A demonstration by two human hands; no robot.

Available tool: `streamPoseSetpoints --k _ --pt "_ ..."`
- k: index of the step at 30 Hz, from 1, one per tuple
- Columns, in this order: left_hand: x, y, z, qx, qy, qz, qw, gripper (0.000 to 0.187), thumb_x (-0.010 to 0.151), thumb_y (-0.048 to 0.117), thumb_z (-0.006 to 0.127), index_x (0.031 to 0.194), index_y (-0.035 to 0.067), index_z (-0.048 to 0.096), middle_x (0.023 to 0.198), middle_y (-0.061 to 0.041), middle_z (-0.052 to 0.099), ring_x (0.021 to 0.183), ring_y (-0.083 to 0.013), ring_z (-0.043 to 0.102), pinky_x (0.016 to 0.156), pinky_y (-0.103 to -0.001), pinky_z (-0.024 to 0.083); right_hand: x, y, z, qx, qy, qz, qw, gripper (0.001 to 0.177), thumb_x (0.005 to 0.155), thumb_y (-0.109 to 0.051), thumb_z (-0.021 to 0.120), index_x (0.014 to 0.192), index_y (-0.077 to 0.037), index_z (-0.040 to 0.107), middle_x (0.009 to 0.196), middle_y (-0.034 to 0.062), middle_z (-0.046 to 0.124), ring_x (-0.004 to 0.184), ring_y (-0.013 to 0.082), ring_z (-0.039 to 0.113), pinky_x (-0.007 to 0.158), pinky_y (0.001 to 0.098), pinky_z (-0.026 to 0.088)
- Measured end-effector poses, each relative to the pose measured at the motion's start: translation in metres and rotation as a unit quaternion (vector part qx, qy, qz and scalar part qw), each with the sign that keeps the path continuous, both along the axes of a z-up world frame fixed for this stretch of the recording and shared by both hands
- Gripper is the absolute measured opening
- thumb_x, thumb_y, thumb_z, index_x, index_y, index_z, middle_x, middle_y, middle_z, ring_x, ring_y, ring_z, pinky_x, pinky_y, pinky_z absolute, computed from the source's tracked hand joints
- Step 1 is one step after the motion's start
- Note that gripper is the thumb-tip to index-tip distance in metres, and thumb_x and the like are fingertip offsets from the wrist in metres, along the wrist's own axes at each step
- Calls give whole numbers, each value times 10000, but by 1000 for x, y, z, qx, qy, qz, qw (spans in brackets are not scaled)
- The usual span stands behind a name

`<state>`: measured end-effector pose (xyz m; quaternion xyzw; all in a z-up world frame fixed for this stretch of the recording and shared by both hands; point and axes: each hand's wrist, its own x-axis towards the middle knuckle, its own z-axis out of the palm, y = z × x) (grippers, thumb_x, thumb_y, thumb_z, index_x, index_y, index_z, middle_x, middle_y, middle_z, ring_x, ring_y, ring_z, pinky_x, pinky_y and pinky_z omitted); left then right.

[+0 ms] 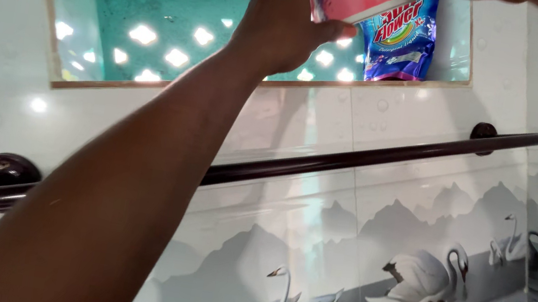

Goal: The person puts detergent and soap into a container, places it on a shelf in a bathroom, and then carries several cleaning bottles to another shelf in a different room.

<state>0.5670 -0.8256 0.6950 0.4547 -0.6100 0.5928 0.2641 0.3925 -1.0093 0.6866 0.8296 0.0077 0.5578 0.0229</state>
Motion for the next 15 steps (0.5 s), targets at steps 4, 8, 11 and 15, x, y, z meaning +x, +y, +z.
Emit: streamPoseSetpoints --k 4,8,11,15 --pt "13 -20 -3 58 152 142 976 1180 813 523 868 1501 -124 161 1156 -256 658 1102 -389 674 912 -447 556 22 -18 9 12 8 -23 1000 652 935 -572 686 1183 29 633 928 209 682 762 307 651 652 467 531" --pt "26 -38 -10 81 198 332 919 1059 938 583 647 1615 -13 93 1252 -287 603 1132 -407 653 886 -484 567 53 -46 18 30 37 -50 998 644 933 -568 701 1133 44 687 868 212 705 702 309 669 613 466 542" --pt "38 -46 -3 184 168 441 862 860 987 626 518 1596 83 245 1305 -218 621 1238 -361 600 983 -473 531 90 -74 13 20 58 44 997 657 884 -532 752 1226 18 643 963 186 715 776 275 683 656 429 553" --pt "45 -47 -5 231 73 456 856 619 1065 517 313 1513 92 362 1388 -153 530 1200 -409 560 957 -505 498 127 -104 -1 56 69 80 993 899 817 -469 835 1495 -72 396 1139 209 688 913 302 695 755 433 570"
